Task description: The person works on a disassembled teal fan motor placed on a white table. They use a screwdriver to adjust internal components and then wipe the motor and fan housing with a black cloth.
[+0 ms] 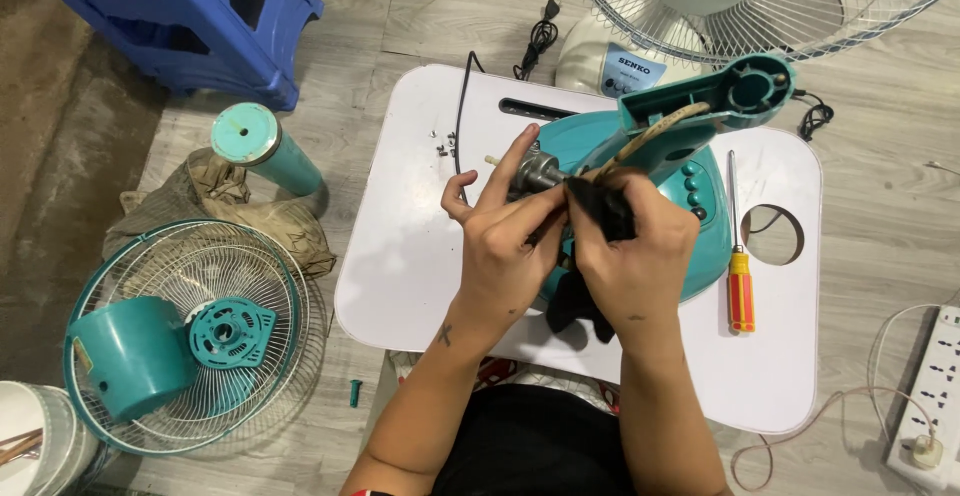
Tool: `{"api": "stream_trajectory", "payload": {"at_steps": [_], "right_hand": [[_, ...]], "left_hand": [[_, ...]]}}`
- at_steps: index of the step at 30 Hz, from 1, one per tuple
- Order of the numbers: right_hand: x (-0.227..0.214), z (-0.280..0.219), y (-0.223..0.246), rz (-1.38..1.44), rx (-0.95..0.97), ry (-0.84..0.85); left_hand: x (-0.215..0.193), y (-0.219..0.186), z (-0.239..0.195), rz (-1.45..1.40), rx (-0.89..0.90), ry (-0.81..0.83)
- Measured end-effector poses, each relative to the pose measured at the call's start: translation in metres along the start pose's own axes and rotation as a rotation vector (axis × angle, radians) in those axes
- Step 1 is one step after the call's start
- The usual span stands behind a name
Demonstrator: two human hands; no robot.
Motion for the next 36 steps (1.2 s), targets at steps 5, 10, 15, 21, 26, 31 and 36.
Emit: {"api": "stream_trajectory", "payload": {"at_steps": [5, 10, 15, 21, 26, 31, 36], "right_hand": [[0.001, 0.004, 0.002, -0.104, -0.073, -0.091], [-0.001, 0.002, -0.005, -0.087, -0.07, -0.146], [-0.007, -0.011, -0.019, 0.229, 0.132, -0.052], [-0.017, -0.026, -0.012, 0.224, 0.152, 0.001], [-0.016, -0.032, -0.025, 0.272, 0.022, 0.006], [-0.027, -0.023, -0.021, 0.166, -0.092, 0.135], [-0.054, -0.012, -0.012, -0.062, 0.011, 0.023]], "left_hand": [[-0.002, -0.004, -0.001, -0.065, -0.004, 0.038], [0.0, -0.003, -0.004, -0.033, -0.001, 0.053], [0.001, 0.0, -0.01, 0.032, -0.027, 0.024], [-0.026, -0.034, -0.012, -0.145, 0.021, -0.039], [-0.024, -0.012, -0.01, -0.454, -0.038, 0.037], [-0.036, -0.007, 0.001, -0.615, -0.103, -0.1], [-0.036, 0.001, 0.013, -0.54, -0.098, -0.131]]}}
Point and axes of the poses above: each hand's wrist, its own z-axis towards the middle knuckle, its own x-axis out of the palm, y = z × x, the point moved 6 cm from there along z, towards the middle knuckle, and after that the axes turned 1 degree about -x, right-handed, at the moved point
